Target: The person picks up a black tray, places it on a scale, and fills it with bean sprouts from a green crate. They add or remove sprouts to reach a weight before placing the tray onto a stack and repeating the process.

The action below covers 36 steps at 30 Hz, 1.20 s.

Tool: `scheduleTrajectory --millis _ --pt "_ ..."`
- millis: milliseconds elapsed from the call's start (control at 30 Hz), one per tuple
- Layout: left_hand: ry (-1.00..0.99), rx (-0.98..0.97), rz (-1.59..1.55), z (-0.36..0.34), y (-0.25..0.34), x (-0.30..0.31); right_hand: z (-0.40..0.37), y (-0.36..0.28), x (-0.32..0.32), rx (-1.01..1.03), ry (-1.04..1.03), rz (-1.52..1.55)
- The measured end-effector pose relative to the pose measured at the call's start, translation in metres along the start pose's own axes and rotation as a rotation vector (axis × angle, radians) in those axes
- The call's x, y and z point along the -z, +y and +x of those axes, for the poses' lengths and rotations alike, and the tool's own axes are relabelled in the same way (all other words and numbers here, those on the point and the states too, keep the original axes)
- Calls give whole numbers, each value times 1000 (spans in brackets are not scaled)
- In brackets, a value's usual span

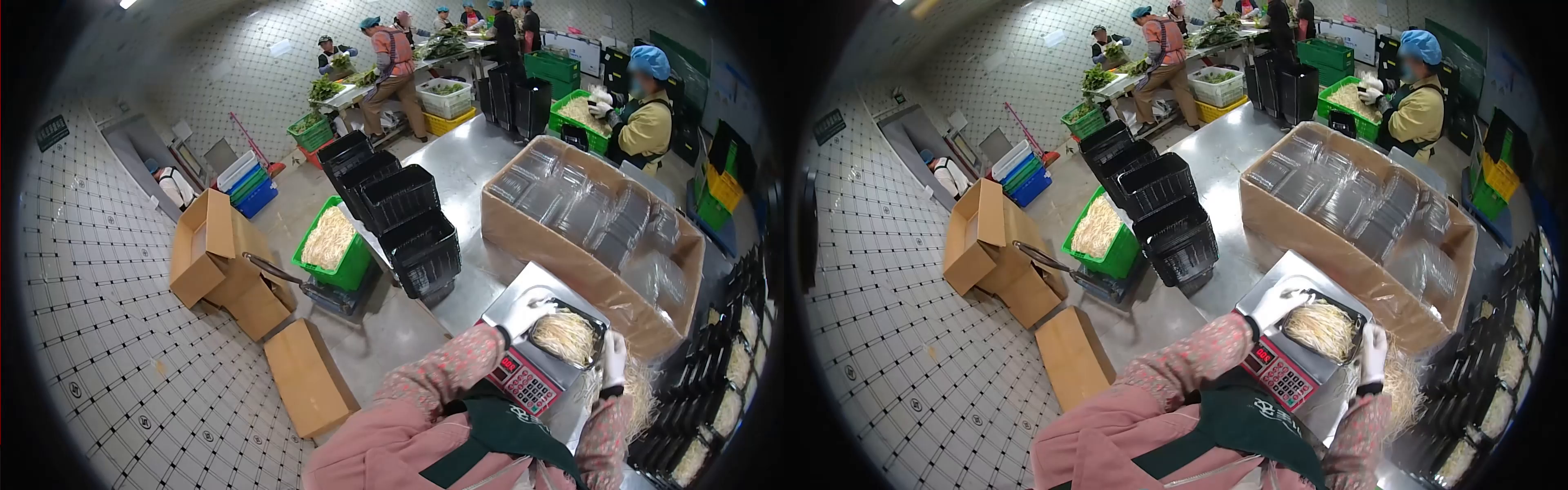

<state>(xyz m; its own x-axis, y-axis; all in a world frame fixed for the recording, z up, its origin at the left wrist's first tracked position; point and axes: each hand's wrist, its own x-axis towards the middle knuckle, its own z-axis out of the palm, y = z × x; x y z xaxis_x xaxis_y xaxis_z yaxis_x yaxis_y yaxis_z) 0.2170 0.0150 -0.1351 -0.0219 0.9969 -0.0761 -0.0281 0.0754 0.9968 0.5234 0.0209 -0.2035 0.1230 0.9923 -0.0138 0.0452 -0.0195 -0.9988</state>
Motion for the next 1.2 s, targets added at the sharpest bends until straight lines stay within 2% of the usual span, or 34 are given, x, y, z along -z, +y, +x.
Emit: scheduleTrajectory --millis 33,100,167,200,233,300,333,433,500,533,567,600,633,667,700,733,767,833,867,900,933,967,1000,1100,1133,1167,1200 --pt "1 119 -21 -13 9 8 -24 -32 9 -211 -81 23" --pt "-204 304 -46 -30 -2 28 -54 -46 12 -352 -227 36" --pt "-202 397 -234 -59 12 22 -80 -52 -4 -446 -220 254" --pt "-169 355 -355 -62 3 16 -85 -38 -9 -372 -157 420" --pt "-137 310 -475 -66 -8 10 -89 -31 -9 -360 -146 453" --pt "-123 317 -522 -66 -20 5 -92 -26 -4 -322 -119 518" --pt "-122 322 -545 -65 -17 0 -99 -35 -7 -255 -85 518" --pt "-153 257 -485 -65 21 -1 -123 -72 -8 -295 -90 501" --pt "-192 292 -430 -62 44 -4 -129 -89 9 -216 -251 324" --pt "-219 270 -393 -62 52 -11 -131 -103 21 -315 -199 235" --pt "-298 176 -180 -58 58 -11 -135 -120 26 -142 -111 35" --pt "-320 -2 -32 -52 46 -12 -138 -136 31 7 8 -185" --pt "-389 44 -118 -50 41 -16 -143 -149 38 126 -27 -56" --pt "-488 116 -147 -55 54 -29 -147 -154 49 73 -123 -108" --pt "-572 106 -141 -60 54 -41 -153 -153 59 21 -236 -150" --pt "-638 113 -194 -65 49 -58 -159 -152 62 -24 -184 -119" --pt "-672 231 -236 -68 51 -70 -166 -151 68 -55 -152 -86" --pt "-638 247 -355 -71 49 -93 -186 -145 95 22 123 112" --pt "-707 208 -377 -69 53 -98 -193 -140 103 65 246 213" --pt "-706 195 -363 -69 59 -102 -201 -133 124 120 433 160" --pt "-727 172 -361 -70 63 -106 -213 -150 143 197 609 247" --pt "-742 148 -361 -68 64 -108 -225 -157 166 267 825 130" --pt "-737 143 -349 -64 65 -111 -232 -174 182 368 1000 211" --pt "-711 159 -320 -64 61 -116 -240 -172 259 524 1415 186" --pt "-707 174 -311 -65 60 -120 -242 -147 295 485 1483 115" --pt "-701 186 -305 -67 60 -125 -243 -113 336 212 1582 71" --pt "-695 180 -297 -69 61 -128 -240 -95 355 268 1639 19"
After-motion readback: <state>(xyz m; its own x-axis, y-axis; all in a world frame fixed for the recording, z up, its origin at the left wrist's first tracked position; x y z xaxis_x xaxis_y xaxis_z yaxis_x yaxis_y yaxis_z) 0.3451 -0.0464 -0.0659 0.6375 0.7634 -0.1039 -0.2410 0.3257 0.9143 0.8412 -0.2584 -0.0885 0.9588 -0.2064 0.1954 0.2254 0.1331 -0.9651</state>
